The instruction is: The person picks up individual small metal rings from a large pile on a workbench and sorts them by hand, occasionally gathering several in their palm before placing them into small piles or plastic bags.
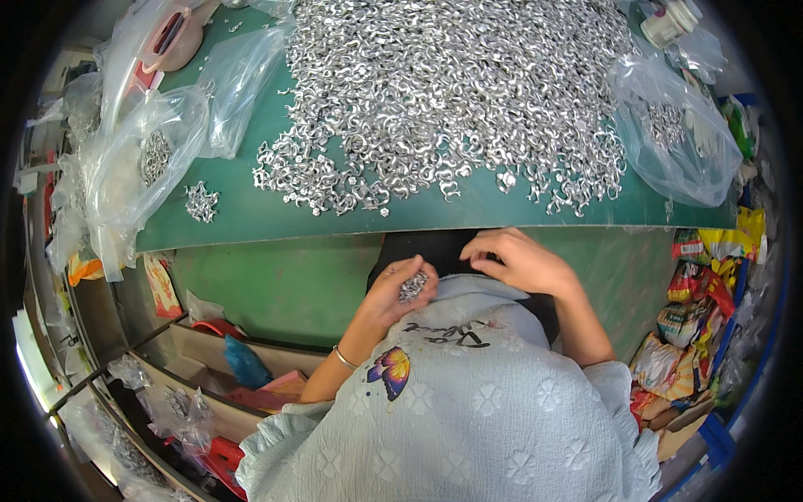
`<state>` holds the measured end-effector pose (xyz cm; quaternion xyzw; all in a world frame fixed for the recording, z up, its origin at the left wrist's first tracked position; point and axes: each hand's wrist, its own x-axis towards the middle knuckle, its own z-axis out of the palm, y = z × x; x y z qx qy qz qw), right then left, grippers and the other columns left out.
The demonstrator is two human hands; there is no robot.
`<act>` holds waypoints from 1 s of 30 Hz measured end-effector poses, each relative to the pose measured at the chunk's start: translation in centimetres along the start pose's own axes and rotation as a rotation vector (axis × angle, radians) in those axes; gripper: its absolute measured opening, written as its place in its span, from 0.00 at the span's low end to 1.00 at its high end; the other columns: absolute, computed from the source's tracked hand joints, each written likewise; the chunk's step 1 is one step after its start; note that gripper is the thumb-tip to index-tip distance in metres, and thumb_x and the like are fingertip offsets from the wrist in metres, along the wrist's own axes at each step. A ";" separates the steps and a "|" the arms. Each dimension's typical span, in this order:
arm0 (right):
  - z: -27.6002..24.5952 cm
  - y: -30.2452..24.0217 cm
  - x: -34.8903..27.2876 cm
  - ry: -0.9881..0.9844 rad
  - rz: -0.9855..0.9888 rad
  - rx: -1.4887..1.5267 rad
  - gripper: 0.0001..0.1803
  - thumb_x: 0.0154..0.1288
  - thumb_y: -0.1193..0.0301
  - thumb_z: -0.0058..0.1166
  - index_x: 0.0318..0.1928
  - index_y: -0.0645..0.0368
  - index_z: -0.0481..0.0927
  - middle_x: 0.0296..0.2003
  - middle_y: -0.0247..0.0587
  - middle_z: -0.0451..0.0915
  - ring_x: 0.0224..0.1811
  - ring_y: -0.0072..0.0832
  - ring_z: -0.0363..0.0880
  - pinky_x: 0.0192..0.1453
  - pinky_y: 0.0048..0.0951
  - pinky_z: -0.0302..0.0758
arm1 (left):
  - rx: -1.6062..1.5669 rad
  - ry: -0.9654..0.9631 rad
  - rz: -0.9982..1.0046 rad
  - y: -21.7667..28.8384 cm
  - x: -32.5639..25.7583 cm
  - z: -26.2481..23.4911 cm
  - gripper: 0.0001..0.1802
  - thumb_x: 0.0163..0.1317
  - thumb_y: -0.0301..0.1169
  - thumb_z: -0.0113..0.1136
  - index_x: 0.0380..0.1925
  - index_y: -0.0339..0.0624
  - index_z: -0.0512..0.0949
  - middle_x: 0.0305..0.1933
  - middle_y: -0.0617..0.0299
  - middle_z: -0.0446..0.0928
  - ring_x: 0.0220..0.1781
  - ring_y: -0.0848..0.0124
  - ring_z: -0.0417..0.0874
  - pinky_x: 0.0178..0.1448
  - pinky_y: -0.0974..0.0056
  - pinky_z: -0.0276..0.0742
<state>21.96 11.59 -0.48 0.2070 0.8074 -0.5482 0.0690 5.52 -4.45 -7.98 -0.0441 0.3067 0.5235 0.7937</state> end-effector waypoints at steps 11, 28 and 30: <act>4.7 3.4 1.4 0.242 0.057 -0.046 0.08 0.51 0.81 0.55 0.35 0.66 0.77 0.30 0.45 0.77 0.30 0.33 0.77 0.36 0.30 0.73 | -0.539 0.023 0.296 -2.4 -1.7 -4.5 0.15 0.67 0.41 0.43 0.27 0.44 0.71 0.22 0.67 0.59 0.21 0.78 0.58 0.17 0.76 0.54; 7.5 0.8 3.5 -0.141 -0.204 -0.300 0.09 0.55 0.73 0.53 0.38 0.62 0.76 0.34 0.41 0.76 0.39 0.39 0.72 0.48 0.35 0.69 | -0.661 0.148 0.533 -3.8 -3.1 -8.9 0.13 0.64 0.41 0.49 0.28 0.44 0.70 0.20 0.67 0.62 0.20 0.77 0.61 0.17 0.76 0.55; 7.4 0.5 3.7 -0.113 -0.126 -0.303 0.09 0.54 0.73 0.53 0.37 0.63 0.75 0.32 0.42 0.76 0.38 0.39 0.73 0.46 0.36 0.70 | -0.666 0.139 0.540 -3.9 -3.1 -9.2 0.13 0.63 0.42 0.50 0.28 0.45 0.70 0.20 0.67 0.61 0.20 0.78 0.61 0.17 0.76 0.55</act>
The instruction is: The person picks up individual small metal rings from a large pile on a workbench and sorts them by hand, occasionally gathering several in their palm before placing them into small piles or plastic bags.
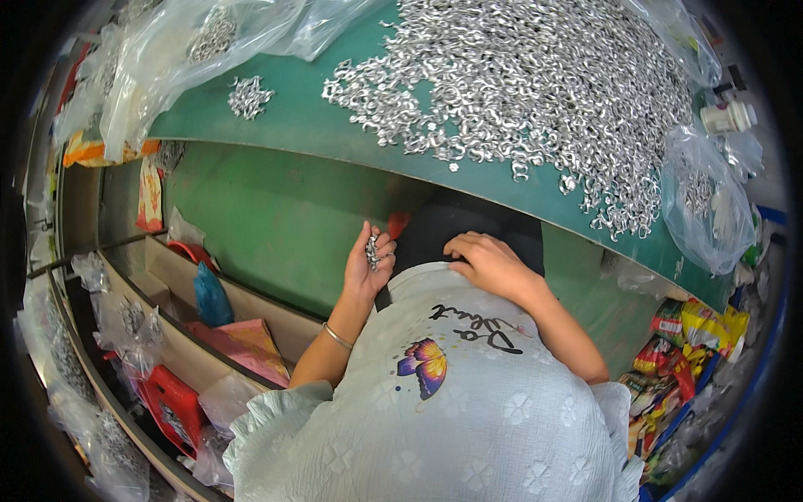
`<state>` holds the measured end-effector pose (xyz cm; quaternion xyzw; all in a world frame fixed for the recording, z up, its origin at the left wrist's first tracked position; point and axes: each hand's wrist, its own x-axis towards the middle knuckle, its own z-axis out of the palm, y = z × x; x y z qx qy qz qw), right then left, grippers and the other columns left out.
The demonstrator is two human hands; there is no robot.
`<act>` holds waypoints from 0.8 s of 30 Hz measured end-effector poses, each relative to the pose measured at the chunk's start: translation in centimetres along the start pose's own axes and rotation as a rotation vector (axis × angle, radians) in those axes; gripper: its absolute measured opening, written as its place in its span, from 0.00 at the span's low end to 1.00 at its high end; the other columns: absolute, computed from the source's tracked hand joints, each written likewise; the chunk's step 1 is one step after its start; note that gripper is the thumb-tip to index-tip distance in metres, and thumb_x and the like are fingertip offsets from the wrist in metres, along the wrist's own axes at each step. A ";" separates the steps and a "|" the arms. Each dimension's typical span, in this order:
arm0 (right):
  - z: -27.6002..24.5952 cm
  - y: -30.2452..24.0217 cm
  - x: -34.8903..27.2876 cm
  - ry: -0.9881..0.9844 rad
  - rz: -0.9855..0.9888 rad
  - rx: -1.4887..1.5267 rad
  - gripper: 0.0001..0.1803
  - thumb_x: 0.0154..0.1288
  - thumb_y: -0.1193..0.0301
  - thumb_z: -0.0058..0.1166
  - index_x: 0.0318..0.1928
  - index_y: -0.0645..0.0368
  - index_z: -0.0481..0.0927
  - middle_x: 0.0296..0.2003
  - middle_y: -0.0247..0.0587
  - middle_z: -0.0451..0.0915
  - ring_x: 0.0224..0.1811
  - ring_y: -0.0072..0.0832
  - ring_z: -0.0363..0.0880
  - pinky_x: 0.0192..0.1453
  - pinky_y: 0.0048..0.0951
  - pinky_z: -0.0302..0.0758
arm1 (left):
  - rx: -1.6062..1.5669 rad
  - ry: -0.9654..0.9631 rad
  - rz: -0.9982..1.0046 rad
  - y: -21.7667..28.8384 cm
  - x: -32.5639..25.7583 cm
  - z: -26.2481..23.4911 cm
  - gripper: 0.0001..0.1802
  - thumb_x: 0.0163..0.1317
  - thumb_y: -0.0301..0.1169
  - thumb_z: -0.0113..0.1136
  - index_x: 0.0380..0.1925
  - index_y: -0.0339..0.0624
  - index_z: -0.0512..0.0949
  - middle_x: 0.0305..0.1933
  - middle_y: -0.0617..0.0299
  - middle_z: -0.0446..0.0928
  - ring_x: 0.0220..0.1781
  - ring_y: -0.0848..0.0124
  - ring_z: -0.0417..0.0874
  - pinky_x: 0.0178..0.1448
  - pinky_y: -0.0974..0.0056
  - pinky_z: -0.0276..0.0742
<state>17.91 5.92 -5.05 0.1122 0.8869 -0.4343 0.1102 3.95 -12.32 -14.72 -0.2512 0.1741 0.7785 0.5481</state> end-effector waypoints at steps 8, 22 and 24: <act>-3.2 -2.3 -0.9 0.273 0.058 0.007 0.11 0.55 0.80 0.52 0.41 0.66 0.74 0.33 0.46 0.76 0.35 0.37 0.76 0.41 0.30 0.72 | -0.087 -0.040 0.057 1.7 -0.3 -1.5 0.13 0.66 0.41 0.46 0.29 0.45 0.69 0.21 0.67 0.60 0.20 0.78 0.61 0.15 0.76 0.55; -4.5 -1.6 -3.4 0.378 0.327 -0.108 0.06 0.57 0.77 0.52 0.34 0.67 0.78 0.27 0.46 0.79 0.26 0.34 0.78 0.31 0.30 0.72 | -0.220 -0.184 0.109 4.7 -0.6 -0.8 0.14 0.68 0.40 0.41 0.30 0.44 0.69 0.21 0.68 0.58 0.20 0.78 0.59 0.15 0.76 0.55; -4.2 -0.1 -4.5 0.377 0.392 -0.241 0.08 0.56 0.74 0.53 0.35 0.64 0.78 0.31 0.47 0.79 0.34 0.42 0.77 0.39 0.37 0.72 | -0.219 -0.171 0.071 4.4 -0.6 0.4 0.15 0.68 0.41 0.40 0.29 0.44 0.68 0.21 0.68 0.58 0.21 0.78 0.58 0.15 0.75 0.54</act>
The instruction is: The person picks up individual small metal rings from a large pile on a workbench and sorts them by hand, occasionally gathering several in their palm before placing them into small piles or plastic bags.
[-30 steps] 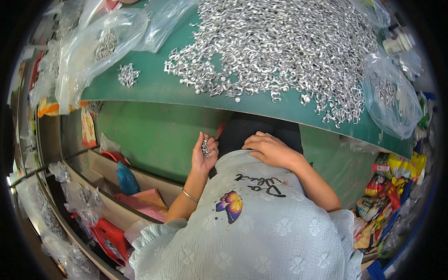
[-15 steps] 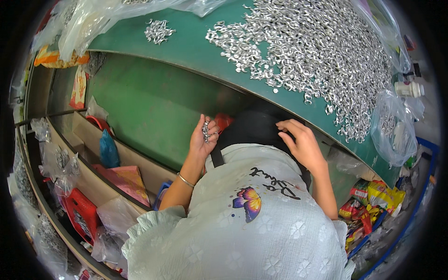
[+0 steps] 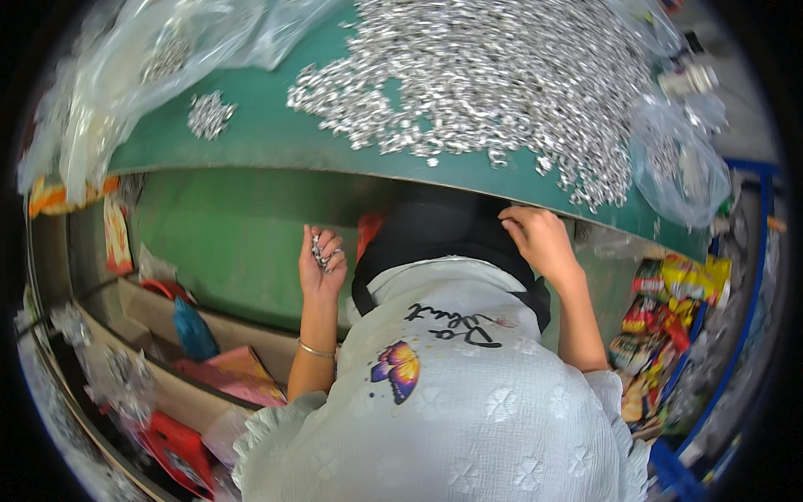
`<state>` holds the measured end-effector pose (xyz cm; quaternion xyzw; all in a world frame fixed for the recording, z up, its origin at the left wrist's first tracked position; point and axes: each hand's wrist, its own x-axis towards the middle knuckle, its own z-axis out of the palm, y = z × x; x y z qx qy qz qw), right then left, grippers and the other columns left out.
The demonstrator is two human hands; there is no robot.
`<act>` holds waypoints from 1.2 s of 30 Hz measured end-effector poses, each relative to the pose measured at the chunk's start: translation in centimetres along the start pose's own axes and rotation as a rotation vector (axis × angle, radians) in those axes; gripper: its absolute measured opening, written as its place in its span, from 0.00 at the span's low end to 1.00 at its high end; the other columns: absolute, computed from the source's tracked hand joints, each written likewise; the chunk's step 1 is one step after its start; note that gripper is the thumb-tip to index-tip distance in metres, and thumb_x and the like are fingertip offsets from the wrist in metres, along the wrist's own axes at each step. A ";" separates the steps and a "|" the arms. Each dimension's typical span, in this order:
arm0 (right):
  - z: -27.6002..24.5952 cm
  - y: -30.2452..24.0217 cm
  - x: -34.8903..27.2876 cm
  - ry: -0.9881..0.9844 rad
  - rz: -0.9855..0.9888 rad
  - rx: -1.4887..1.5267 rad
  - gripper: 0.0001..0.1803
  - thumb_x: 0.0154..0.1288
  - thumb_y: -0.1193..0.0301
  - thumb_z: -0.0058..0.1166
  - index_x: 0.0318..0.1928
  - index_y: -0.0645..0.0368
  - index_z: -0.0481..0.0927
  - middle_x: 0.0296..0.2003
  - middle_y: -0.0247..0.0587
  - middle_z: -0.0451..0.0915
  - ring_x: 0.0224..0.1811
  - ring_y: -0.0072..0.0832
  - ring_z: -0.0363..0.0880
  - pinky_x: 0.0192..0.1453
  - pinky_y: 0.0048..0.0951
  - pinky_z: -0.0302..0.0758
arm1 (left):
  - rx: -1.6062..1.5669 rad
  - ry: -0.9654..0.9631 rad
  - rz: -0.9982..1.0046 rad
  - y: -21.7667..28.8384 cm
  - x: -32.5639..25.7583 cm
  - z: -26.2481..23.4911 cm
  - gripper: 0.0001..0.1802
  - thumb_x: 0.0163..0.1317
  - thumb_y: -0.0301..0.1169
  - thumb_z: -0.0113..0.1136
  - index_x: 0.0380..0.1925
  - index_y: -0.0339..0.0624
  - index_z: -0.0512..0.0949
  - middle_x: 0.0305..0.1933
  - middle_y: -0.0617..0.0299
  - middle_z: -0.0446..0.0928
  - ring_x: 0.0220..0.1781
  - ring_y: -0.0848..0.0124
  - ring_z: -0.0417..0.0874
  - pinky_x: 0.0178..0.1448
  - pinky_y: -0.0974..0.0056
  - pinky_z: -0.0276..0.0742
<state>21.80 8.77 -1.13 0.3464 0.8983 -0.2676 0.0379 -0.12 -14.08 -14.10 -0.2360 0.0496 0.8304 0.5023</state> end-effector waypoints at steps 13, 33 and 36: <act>4.2 7.8 -4.2 -0.023 0.148 -0.026 0.18 0.52 0.71 0.56 0.45 0.60 0.75 0.42 0.45 0.75 0.49 0.41 0.72 0.53 0.38 0.68 | 0.090 0.061 -0.187 -5.0 0.5 5.2 0.14 0.68 0.40 0.42 0.27 0.45 0.68 0.22 0.67 0.58 0.20 0.79 0.57 0.15 0.77 0.52; -5.0 -0.8 1.3 -0.038 -0.052 1.163 0.09 0.56 0.71 0.58 0.33 0.64 0.75 0.25 0.35 0.75 0.24 0.21 0.71 0.28 0.22 0.68 | 0.388 0.090 -0.379 -18.4 5.1 19.3 0.15 0.68 0.41 0.41 0.24 0.46 0.65 0.23 0.67 0.56 0.23 0.78 0.59 0.16 0.78 0.54; -6.8 -1.3 2.4 -0.015 -0.115 1.007 0.11 0.57 0.71 0.57 0.38 0.63 0.74 0.30 0.37 0.74 0.29 0.24 0.71 0.33 0.24 0.69 | 0.335 0.034 -0.370 -17.5 6.7 18.6 0.17 0.68 0.44 0.39 0.26 0.45 0.65 0.26 0.63 0.61 0.28 0.74 0.64 0.19 0.75 0.63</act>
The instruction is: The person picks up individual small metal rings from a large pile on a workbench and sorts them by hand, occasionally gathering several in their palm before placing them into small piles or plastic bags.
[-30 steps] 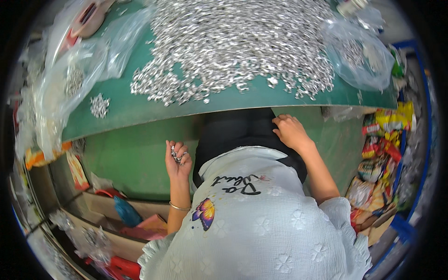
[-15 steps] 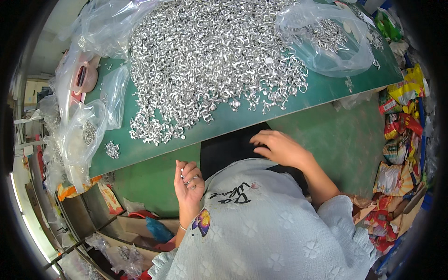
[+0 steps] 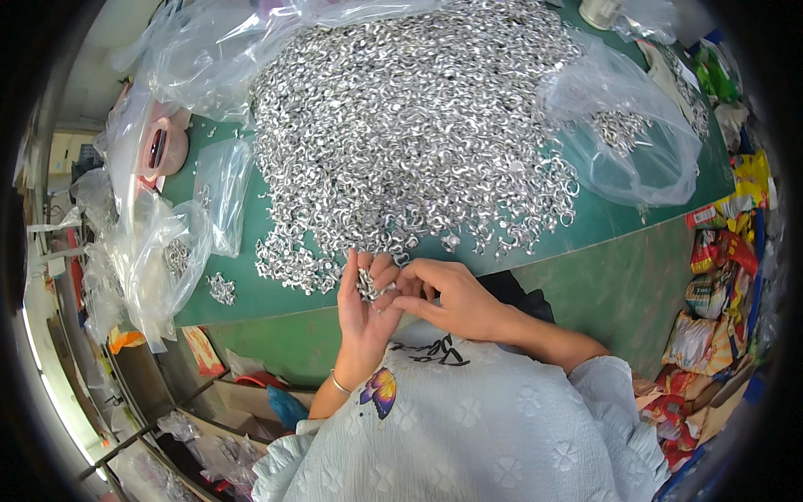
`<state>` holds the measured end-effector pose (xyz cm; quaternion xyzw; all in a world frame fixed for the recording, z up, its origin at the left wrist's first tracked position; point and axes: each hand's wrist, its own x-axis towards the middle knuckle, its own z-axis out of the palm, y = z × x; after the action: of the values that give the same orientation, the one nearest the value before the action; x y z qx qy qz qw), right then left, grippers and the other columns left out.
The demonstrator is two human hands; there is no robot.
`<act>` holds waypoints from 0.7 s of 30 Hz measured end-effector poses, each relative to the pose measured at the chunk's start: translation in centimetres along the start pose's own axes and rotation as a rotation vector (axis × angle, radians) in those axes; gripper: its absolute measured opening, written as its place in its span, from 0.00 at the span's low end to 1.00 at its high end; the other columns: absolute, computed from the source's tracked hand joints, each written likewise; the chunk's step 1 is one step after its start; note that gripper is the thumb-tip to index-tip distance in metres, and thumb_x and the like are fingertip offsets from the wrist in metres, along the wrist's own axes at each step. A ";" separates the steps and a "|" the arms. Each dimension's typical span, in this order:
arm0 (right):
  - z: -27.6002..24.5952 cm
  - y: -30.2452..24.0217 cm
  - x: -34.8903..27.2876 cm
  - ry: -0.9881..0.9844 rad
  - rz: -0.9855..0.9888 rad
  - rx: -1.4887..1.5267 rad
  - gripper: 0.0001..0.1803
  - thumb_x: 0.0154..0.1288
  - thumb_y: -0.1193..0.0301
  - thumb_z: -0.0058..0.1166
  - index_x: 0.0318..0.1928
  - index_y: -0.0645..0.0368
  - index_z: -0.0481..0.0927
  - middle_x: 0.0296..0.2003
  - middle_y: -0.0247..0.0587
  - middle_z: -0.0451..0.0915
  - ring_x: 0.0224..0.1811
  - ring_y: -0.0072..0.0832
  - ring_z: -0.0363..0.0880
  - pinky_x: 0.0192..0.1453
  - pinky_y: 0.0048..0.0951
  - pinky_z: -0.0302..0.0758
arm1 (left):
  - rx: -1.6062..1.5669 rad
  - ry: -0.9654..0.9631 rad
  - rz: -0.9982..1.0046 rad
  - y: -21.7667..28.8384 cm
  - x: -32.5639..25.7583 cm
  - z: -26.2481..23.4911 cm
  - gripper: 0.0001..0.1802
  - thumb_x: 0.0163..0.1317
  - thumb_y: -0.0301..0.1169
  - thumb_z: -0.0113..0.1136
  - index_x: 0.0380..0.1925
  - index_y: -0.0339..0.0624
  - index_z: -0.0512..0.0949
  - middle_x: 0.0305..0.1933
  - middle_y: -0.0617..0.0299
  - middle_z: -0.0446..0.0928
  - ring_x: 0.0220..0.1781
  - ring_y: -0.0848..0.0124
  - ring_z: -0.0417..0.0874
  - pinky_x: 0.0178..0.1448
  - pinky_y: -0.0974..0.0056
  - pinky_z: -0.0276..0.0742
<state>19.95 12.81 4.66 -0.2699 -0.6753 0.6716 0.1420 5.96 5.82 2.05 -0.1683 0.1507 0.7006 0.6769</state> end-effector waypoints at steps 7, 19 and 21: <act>0.0 -0.3 3.2 0.015 -0.324 -0.316 0.20 0.53 0.75 0.56 0.48 0.64 0.71 0.44 0.44 0.68 0.46 0.40 0.68 0.51 0.34 0.67 | -0.140 -0.007 -0.019 2.6 2.3 0.2 0.15 0.67 0.42 0.43 0.29 0.46 0.71 0.35 0.60 0.73 0.43 0.67 0.76 0.32 0.70 0.80; 2.7 0.7 8.0 0.461 -0.228 0.654 0.23 0.71 0.62 0.30 0.57 0.66 0.62 0.53 0.48 0.67 0.57 0.32 0.65 0.60 0.33 0.61 | 0.337 -0.094 0.291 1.3 4.1 2.4 0.19 0.67 0.42 0.41 0.45 0.38 0.72 0.53 0.53 0.72 0.58 0.62 0.70 0.60 0.59 0.70; 3.2 0.3 8.7 0.496 -0.172 0.747 0.25 0.72 0.60 0.26 0.59 0.66 0.60 0.54 0.48 0.67 0.57 0.32 0.65 0.62 0.34 0.61 | 0.683 -0.118 0.493 0.5 4.4 2.3 0.21 0.67 0.39 0.41 0.49 0.34 0.70 0.55 0.53 0.70 0.58 0.63 0.69 0.64 0.61 0.61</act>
<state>11.17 14.93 2.72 -0.2960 -0.3523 0.7698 0.4423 5.31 10.77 2.20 0.1470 0.3710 0.7598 0.5133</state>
